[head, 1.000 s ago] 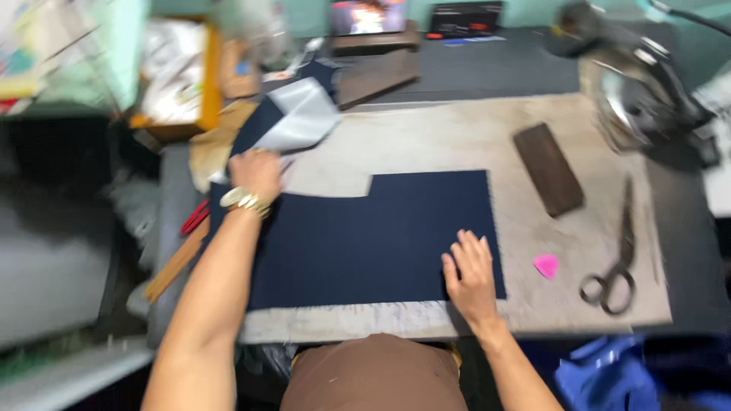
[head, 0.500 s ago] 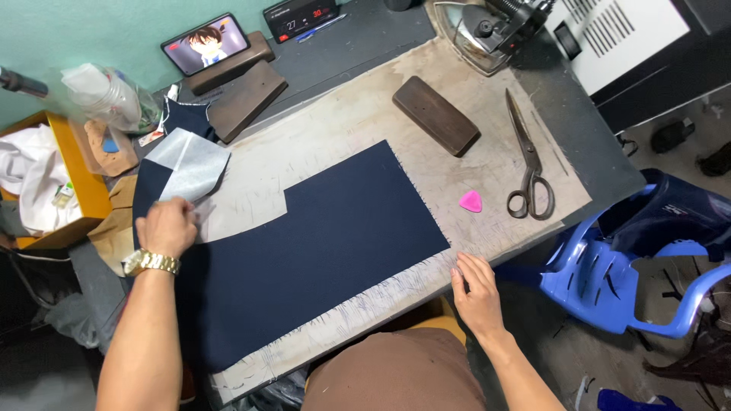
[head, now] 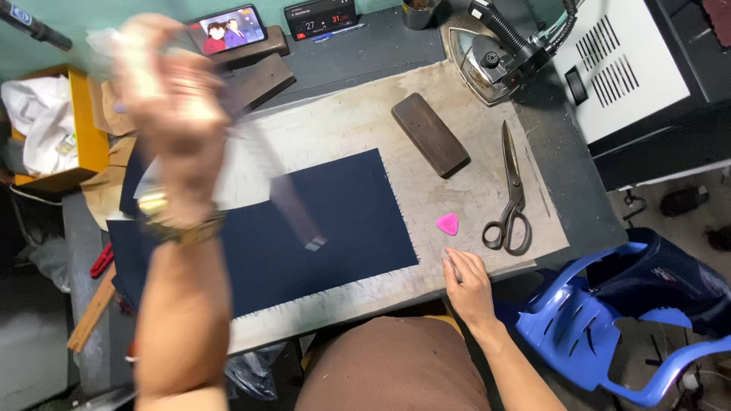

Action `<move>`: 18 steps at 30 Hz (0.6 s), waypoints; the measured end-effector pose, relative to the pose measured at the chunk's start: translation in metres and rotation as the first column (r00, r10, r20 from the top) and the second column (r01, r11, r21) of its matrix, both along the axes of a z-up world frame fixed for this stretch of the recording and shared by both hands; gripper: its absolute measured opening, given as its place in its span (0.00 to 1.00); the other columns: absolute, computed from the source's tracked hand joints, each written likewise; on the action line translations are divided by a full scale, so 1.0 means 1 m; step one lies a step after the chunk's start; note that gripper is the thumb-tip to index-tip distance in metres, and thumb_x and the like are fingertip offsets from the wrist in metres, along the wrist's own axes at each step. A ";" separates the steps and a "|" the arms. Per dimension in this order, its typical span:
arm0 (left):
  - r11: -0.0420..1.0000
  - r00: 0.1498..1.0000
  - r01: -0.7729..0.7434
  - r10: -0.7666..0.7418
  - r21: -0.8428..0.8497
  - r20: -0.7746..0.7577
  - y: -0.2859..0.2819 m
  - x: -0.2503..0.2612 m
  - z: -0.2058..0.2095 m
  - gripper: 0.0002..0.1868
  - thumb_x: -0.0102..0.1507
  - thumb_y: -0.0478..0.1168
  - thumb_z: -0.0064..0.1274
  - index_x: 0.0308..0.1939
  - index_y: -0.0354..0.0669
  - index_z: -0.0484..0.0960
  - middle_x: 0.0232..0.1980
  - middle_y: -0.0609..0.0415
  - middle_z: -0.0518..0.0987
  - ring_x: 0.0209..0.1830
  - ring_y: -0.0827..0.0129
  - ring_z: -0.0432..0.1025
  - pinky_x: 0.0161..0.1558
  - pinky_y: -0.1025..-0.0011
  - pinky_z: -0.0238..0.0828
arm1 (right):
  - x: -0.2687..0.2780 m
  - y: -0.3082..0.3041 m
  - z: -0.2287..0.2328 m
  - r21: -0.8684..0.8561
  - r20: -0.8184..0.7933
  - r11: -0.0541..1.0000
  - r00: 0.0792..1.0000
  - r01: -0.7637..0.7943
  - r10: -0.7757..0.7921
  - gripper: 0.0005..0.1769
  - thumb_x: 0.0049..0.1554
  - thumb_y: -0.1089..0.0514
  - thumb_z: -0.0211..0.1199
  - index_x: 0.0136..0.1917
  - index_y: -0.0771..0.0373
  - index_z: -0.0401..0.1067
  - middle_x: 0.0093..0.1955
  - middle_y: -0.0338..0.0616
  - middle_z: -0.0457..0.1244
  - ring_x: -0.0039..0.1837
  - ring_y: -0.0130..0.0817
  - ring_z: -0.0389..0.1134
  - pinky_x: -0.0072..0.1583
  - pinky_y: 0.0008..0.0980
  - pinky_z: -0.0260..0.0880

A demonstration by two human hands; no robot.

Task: The person marks a blue fabric using a ruler and chalk, cuts the fabric with shears, and marks detailed lines and notes onto a paper pattern pinned to the fabric with a pen.

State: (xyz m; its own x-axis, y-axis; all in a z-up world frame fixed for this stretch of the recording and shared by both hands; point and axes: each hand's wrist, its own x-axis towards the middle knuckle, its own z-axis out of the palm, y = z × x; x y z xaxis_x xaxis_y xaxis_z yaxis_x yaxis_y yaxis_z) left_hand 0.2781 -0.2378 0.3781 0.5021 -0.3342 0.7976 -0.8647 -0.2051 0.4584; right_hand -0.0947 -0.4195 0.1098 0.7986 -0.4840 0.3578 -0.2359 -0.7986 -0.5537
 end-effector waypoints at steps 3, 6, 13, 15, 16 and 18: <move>0.999 0.808 0.001 -0.026 -0.043 -0.589 -0.056 -0.015 -0.126 0.05 0.72 0.36 0.32 0.44 0.48 0.65 0.35 0.56 0.66 0.18 0.74 0.65 0.11 0.78 0.63 | 0.001 -0.014 -0.008 0.033 0.006 0.997 0.998 -0.065 0.065 0.13 0.62 0.64 0.62 0.58 0.71 0.77 0.55 0.50 0.71 0.57 0.43 0.69 0.62 0.39 0.71; 0.939 0.779 -0.010 0.223 0.344 -0.587 -0.088 -0.043 -0.257 0.14 0.69 0.37 0.47 0.53 0.30 0.75 0.39 0.26 0.79 0.42 0.24 0.74 0.43 0.33 0.70 | 0.005 -0.016 -0.020 -0.047 0.115 0.990 0.983 -0.135 0.140 0.08 0.60 0.62 0.67 0.52 0.67 0.79 0.52 0.47 0.72 0.56 0.46 0.73 0.61 0.43 0.73; 0.645 0.938 -0.102 0.316 0.757 -0.143 -0.057 -0.079 -0.288 0.27 0.67 0.55 0.53 0.67 0.50 0.74 0.49 0.45 0.80 0.46 0.47 0.78 0.44 0.50 0.75 | 0.002 0.002 -0.020 -0.052 0.181 0.833 0.815 -0.550 0.550 0.08 0.61 0.59 0.63 0.51 0.65 0.76 0.61 0.48 0.70 0.63 0.50 0.71 0.67 0.53 0.69; 0.684 0.994 -0.034 0.101 0.729 -0.048 -0.039 -0.079 -0.286 0.25 0.65 0.56 0.54 0.62 0.52 0.79 0.59 0.52 0.78 0.57 0.55 0.75 0.53 0.57 0.72 | 0.008 0.005 -0.024 -0.074 0.222 0.796 0.769 -0.600 0.600 0.08 0.63 0.59 0.61 0.51 0.66 0.75 0.61 0.50 0.70 0.63 0.51 0.71 0.67 0.54 0.69; 0.604 0.993 0.083 0.022 0.793 -0.120 -0.033 -0.084 -0.281 0.33 0.65 0.62 0.51 0.68 0.48 0.74 0.68 0.46 0.71 0.68 0.53 0.66 0.65 0.51 0.57 | 0.008 0.005 -0.024 -0.068 0.239 0.780 0.749 -0.622 0.618 0.07 0.62 0.60 0.62 0.50 0.66 0.76 0.61 0.51 0.70 0.63 0.52 0.71 0.68 0.55 0.68; 0.513 0.977 0.200 -0.043 0.835 -0.208 -0.031 -0.090 -0.277 0.42 0.65 0.69 0.47 0.73 0.45 0.69 0.78 0.40 0.65 0.79 0.50 0.57 0.77 0.44 0.42 | 0.010 0.005 -0.024 -0.057 0.248 0.758 0.726 -0.650 0.641 0.06 0.61 0.62 0.62 0.49 0.67 0.76 0.61 0.52 0.70 0.64 0.52 0.72 0.68 0.55 0.68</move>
State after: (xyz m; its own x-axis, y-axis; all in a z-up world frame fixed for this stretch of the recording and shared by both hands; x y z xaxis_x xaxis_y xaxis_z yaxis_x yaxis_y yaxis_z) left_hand 0.1881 -0.2688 0.1008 0.4803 -0.8768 0.0231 -0.8536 -0.4612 0.2424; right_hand -0.0851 -0.4146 0.0857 0.8141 0.1019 0.5717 0.4718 -0.6900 -0.5489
